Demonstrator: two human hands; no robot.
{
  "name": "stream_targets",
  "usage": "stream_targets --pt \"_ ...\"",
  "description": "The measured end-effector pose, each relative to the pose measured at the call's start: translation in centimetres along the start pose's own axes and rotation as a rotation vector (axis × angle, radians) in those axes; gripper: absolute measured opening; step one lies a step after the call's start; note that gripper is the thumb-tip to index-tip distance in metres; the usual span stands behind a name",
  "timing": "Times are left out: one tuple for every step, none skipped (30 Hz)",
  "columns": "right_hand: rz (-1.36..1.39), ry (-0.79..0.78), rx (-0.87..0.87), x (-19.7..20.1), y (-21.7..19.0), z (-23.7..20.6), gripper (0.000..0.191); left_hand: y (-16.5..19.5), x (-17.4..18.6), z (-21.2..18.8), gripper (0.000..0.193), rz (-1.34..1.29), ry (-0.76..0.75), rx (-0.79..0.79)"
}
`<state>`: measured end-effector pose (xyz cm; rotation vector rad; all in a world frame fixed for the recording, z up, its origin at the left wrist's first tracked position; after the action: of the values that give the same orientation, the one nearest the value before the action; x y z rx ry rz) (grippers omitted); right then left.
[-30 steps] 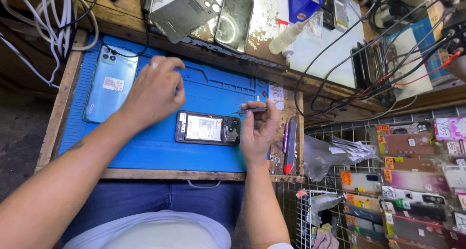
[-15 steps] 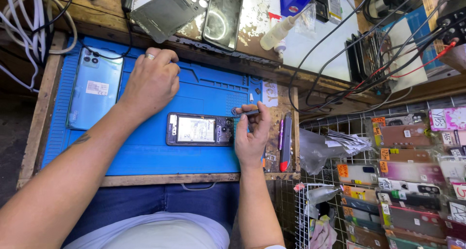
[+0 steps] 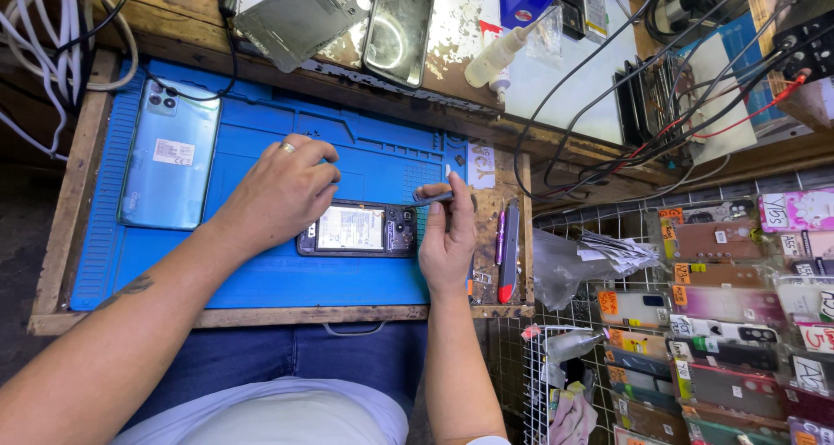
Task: The person uses a screwdriver to remove internal components from a mobile phone on a blue work mat. They then insert a card into the side slot and use a prying tool to separate the internal casing.
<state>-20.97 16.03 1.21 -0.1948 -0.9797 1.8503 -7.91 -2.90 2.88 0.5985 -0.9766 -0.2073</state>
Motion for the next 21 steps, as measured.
stream_targets --pt "-0.049 -0.012 0.038 -0.1 -0.3 0.0 0.043 0.0 -0.1 -0.1 0.010 -0.001 -0.001 -0.009" --pt "-0.100 -0.021 0.077 -0.2 -0.7 0.0 0.043 0.0 -0.2 -0.2 0.010 -0.002 -0.002 -0.022" --pt "-0.152 -0.028 0.117 -0.3 -1.0 0.1 0.044 0.0 -0.3 -0.2 0.010 -0.006 -0.006 -0.029" --pt "-0.107 -0.022 0.078 -0.3 -0.6 0.0 0.044 0.1 -0.4 -0.2 0.011 -0.010 -0.010 -0.034" --pt "-0.061 -0.018 0.038 -0.4 -0.3 -0.1 0.044 0.1 -0.5 -0.3 0.011 -0.015 -0.014 -0.037" --pt "-0.015 -0.013 -0.002 -0.4 0.0 -0.2 0.045 0.1 -0.6 -0.3 0.011 -0.018 -0.025 -0.031" --pt "-0.004 0.013 0.017 -0.2 -0.2 -0.2 0.045 0.1 -0.7 -0.3 0.011 -0.022 -0.037 -0.027" --pt "0.007 0.040 0.035 0.0 -0.3 -0.3 0.046 0.1 -0.8 -0.3 0.011 -0.025 -0.050 -0.023" --pt "0.018 0.066 0.053 0.2 -0.5 -0.3 0.046 0.2 -0.8 -0.3 0.012 -0.025 -0.053 -0.026" --pt "0.017 0.088 0.040 0.3 -0.4 -0.4 0.046 0.2 -0.8 -0.3 0.012 -0.027 -0.058 -0.029" --pt "0.016 0.110 0.027 0.5 -0.2 -0.4 0.046 0.3 -0.8 -0.3 0.013 -0.029 -0.062 -0.030" --pt "0.016 0.131 0.015 0.7 -0.1 -0.4 0.046 0.4 -0.8 -0.2 0.013 -0.040 -0.070 -0.026" --pt "0.020 0.136 -0.005 0.7 0.1 -0.4 0.046 0.5 -0.9 -0.1 0.014 -0.051 -0.079 -0.024" --pt "0.022 0.141 -0.023 0.7 0.3 -0.4 0.046 0.6 -0.9 -0.1 0.014 -0.062 -0.088 -0.023" --pt "0.025 0.147 -0.040 0.8 0.5 -0.3 0.046 0.9 -1.2 0.1 0.015 -0.061 -0.110 -0.029" --pt "0.030 0.148 -0.051 0.8 0.6 -0.3 0.047 1.2 -1.4 0.2 0.016 -0.060 -0.131 -0.033" --pt "0.036 0.148 -0.063 0.8 0.8 -0.2 0.047 1.5 -1.6 0.2 0.017 -0.059 -0.153 -0.036" --pt "0.041 0.147 -0.075 0.7 0.9 -0.3 0.047 1.9 -1.6 0.2 0.018 -0.068 -0.164 -0.047" --pt "0.050 0.147 -0.086 0.7 1.0 -0.2 0.047 2.2 -1.6 0.1 0.020 -0.077 -0.174 -0.058" --pt "0.057 0.148 -0.097 0.7 1.2 -0.2 0.047 2.6 -1.6 0.1 0.022 -0.087 -0.186 -0.071" --pt "0.063 0.151 -0.109 0.7 1.3 -0.3 0.047 2.7 -1.9 0.0 0.026 -0.072 -0.230 -0.059"
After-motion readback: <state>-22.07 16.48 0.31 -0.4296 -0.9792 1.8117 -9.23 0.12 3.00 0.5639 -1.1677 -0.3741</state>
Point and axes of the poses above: each hand's wrist, its own z-axis towards the middle knuckle, its own x-axis out of the back of the hand, y = z × x, the point moved 8 cm from there along z, towards the middle knuckle, and after that the axes turned 9 degrees about x, right-handed, at the moved point
